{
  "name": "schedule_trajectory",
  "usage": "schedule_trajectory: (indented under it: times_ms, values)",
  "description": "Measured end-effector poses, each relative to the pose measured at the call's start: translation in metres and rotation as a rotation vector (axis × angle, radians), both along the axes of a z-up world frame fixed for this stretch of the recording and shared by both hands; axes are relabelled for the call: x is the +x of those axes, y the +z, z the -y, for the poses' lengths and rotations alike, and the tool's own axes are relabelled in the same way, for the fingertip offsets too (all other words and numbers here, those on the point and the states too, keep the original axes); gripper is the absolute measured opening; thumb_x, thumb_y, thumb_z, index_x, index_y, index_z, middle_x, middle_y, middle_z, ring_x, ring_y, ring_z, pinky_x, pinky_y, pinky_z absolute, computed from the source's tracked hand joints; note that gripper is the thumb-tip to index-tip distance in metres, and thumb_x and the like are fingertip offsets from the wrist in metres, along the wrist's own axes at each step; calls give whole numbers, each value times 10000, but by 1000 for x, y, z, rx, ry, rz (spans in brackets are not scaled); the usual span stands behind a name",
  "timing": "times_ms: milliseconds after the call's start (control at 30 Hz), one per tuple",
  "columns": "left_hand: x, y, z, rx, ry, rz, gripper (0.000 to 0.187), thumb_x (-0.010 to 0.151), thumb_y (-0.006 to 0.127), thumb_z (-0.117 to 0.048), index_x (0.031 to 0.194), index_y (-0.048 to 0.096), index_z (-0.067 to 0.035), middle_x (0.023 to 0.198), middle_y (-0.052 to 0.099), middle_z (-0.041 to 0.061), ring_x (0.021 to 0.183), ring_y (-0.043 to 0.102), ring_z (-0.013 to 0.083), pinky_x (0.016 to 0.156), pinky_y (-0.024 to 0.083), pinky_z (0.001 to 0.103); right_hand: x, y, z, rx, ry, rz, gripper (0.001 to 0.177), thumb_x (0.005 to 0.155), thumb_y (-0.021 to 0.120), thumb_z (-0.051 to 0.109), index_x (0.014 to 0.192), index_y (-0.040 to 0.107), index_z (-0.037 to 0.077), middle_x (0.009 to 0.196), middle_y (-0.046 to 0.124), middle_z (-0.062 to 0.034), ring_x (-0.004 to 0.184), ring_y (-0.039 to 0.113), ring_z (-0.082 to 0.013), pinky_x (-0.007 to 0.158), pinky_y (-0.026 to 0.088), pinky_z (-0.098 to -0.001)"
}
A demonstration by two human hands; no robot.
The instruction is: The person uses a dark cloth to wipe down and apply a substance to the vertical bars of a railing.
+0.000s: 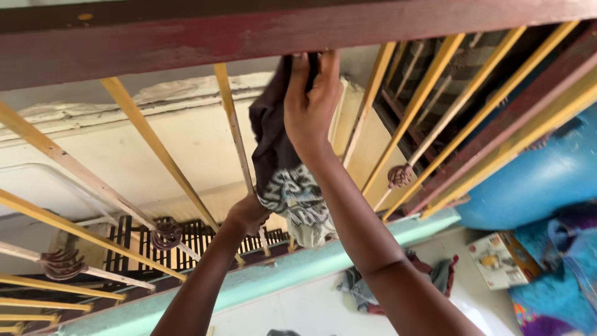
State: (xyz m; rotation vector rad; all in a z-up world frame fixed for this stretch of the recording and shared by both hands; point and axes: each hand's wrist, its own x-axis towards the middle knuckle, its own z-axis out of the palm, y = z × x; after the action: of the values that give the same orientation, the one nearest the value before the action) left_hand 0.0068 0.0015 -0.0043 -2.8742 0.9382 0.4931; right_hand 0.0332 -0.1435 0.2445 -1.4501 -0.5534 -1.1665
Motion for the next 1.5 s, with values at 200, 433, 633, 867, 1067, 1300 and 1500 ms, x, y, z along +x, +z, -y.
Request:
schedule_trajectory:
  times_ms: [200, 433, 633, 867, 1067, 1300, 1500]
  values:
    - [7, -22, -2, 31, 90, -37, 836, 728, 786, -38, 1485, 498, -243, 1536, 447, 132, 1375, 474, 326, 1126, 444, 364, -4, -4, 5, 34, 95, 69, 504, 1159, 609, 190, 1563, 327, 79, 1305, 659, -128, 1180, 650, -165, 1034, 519, -319]
    - [9, -34, -3, 244, -116, 192, 551, 807, 742, -118, 1346, 628, -123, 1455, 523, 136, 1367, 465, 364, 1134, 432, 372, -22, 7, -7, 179, -219, -64, 339, 930, 842, 172, 854, 562, -4, 730, 510, -43, 657, 412, -107, 595, 370, -327]
    - [28, -54, 1, 258, 64, 31, 519, 857, 707, -136, 1360, 590, -80, 1336, 556, 177, 1211, 593, 289, 1060, 464, 323, -49, -11, 22, -3, 80, -143, 346, 1016, 731, 40, 1335, 627, -45, 1174, 762, -103, 1055, 737, -136, 952, 602, -285]
    - [12, -22, 6, 31, 365, -179, 819, 842, 731, -14, 1543, 309, -3, 1448, 442, 174, 1187, 635, 267, 1020, 544, 279, -21, -46, 18, 14, 212, -16, 414, 1058, 590, -84, 1467, 527, -72, 1512, 578, -180, 1356, 616, -217, 1166, 507, -316]
    - [14, -23, 2, 188, -58, 45, 886, 748, 833, -116, 1517, 392, -121, 1515, 408, 179, 1339, 475, 306, 1119, 403, 310, 3, -27, -4, 4, -140, 138, 387, 1088, 459, -89, 1453, 546, 8, 1174, 698, -98, 1024, 697, -141, 908, 563, -256]
    - [17, -26, 2, 297, -116, -56, 642, 748, 781, -163, 1364, 604, -126, 1325, 675, 9, 1294, 587, 229, 1162, 422, 323, 0, -36, 8, -31, -70, -193, 505, 1031, 372, -81, 1535, 338, -85, 842, 580, -69, 579, 380, -86, 520, 325, -274]
    - [13, -36, -1, 132, 166, -134, 804, 760, 850, -137, 1471, 477, -137, 1558, 333, 173, 1312, 545, 274, 1145, 411, 258, 7, -21, 27, 179, 484, -289, 295, 1026, 338, -17, 1280, 488, -34, 859, 522, -68, 675, 434, -153, 585, 407, -331]
